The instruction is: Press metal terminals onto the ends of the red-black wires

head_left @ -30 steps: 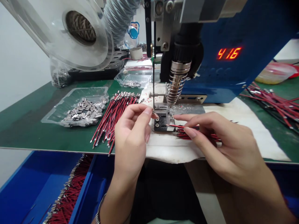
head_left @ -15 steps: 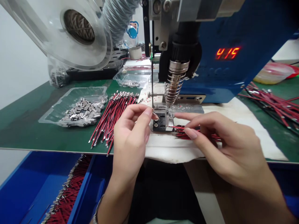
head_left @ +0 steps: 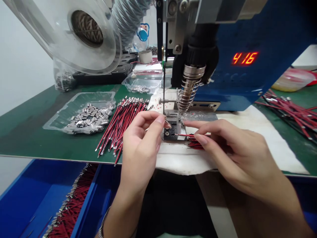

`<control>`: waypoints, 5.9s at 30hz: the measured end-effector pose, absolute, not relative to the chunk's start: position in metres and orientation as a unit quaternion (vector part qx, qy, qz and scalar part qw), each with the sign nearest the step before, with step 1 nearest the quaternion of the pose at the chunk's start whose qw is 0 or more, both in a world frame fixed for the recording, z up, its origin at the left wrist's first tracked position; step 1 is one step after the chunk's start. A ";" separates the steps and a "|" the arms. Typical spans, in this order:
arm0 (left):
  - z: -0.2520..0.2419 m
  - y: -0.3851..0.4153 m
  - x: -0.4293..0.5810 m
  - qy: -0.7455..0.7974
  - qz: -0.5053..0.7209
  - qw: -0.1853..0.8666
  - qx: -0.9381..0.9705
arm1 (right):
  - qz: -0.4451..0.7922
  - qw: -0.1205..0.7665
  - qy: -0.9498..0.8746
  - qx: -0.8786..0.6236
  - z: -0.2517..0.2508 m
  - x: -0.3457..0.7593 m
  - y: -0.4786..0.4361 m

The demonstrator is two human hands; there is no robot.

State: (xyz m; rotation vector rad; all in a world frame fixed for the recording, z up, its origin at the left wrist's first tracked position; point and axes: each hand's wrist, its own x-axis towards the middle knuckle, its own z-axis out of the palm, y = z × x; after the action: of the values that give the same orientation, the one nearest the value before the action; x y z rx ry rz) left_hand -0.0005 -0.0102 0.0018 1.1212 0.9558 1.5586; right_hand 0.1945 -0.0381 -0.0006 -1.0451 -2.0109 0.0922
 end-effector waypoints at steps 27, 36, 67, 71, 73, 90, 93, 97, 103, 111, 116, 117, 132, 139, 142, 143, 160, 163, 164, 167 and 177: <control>0.003 -0.009 0.002 0.396 0.636 0.475 0.462 | 0.071 0.418 -0.807 -0.412 0.005 0.193 -0.037; 0.018 -0.006 -0.003 0.397 0.631 0.471 0.472 | 0.046 0.418 -0.809 -0.410 0.009 0.198 -0.041; -0.008 -0.005 0.005 0.381 0.606 0.501 0.486 | -0.077 0.312 -0.840 -0.438 0.010 0.199 -0.015; -0.008 -0.007 0.006 0.378 0.611 0.496 0.487 | -0.106 0.315 -0.837 -0.435 0.009 0.199 -0.014; -0.008 -0.007 0.006 0.379 0.613 0.494 0.486 | -0.110 0.325 -0.832 -0.437 0.009 0.198 -0.014; -0.010 -0.006 0.007 0.375 0.615 0.496 0.485 | -0.092 0.387 -0.802 -0.445 0.012 0.186 -0.016; -0.010 -0.006 0.007 0.372 0.617 0.498 0.483 | -0.091 0.390 -0.800 -0.447 0.012 0.186 -0.017; -0.010 -0.005 0.007 0.373 0.616 0.497 0.483 | -0.086 0.392 -0.800 -0.446 0.012 0.185 -0.016; -0.007 -0.007 0.007 0.378 0.615 0.496 0.483 | -0.099 0.395 -0.793 -0.453 0.009 0.181 -0.016; -0.006 -0.007 0.007 0.393 0.608 0.483 0.492 | -0.094 0.396 -0.793 -0.453 0.010 0.178 -0.019; -0.007 -0.007 0.007 0.405 0.606 0.472 0.496 | -0.106 0.398 -0.789 -0.455 0.010 0.175 -0.020; -0.007 -0.007 0.007 0.403 0.607 0.473 0.495 | -0.106 0.397 -0.790 -0.455 0.010 0.175 -0.020; -0.007 -0.008 0.007 0.400 0.610 0.477 0.490 | -0.101 0.397 -0.794 -0.450 0.015 0.188 -0.017; -0.008 -0.008 0.008 0.406 0.610 0.467 0.494 | -0.077 0.388 -0.806 -0.441 0.018 0.189 -0.017; -0.006 -0.008 0.009 0.421 0.604 0.456 0.500 | -0.072 0.379 -0.808 -0.446 0.019 0.190 -0.017; -0.005 -0.008 0.010 0.426 0.601 0.453 0.502 | -0.073 0.373 -0.809 -0.448 0.020 0.190 -0.017; 0.000 -0.008 0.013 0.456 0.582 0.448 0.503 | -0.071 0.356 -0.796 -0.485 0.022 0.189 -0.013; 0.001 -0.008 0.013 0.456 0.582 0.448 0.503 | -0.066 0.354 -0.789 -0.499 0.021 0.187 -0.012; 0.002 -0.008 0.013 0.455 0.581 0.449 0.503 | -0.062 0.355 -0.787 -0.500 0.021 0.187 -0.012; 0.003 -0.008 0.014 0.453 0.579 0.454 0.503 | -0.056 0.363 -0.786 -0.498 0.020 0.187 -0.012; 0.004 -0.010 0.014 0.458 0.573 0.455 0.505 | -0.073 0.370 -0.781 -0.498 0.018 0.186 -0.012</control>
State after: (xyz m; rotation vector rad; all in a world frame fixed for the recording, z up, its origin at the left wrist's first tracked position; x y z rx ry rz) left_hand 0.0136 -0.0097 0.0039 1.2456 1.1306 1.4134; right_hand 0.1860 -0.0121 0.0178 -1.2776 -2.0048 -0.1871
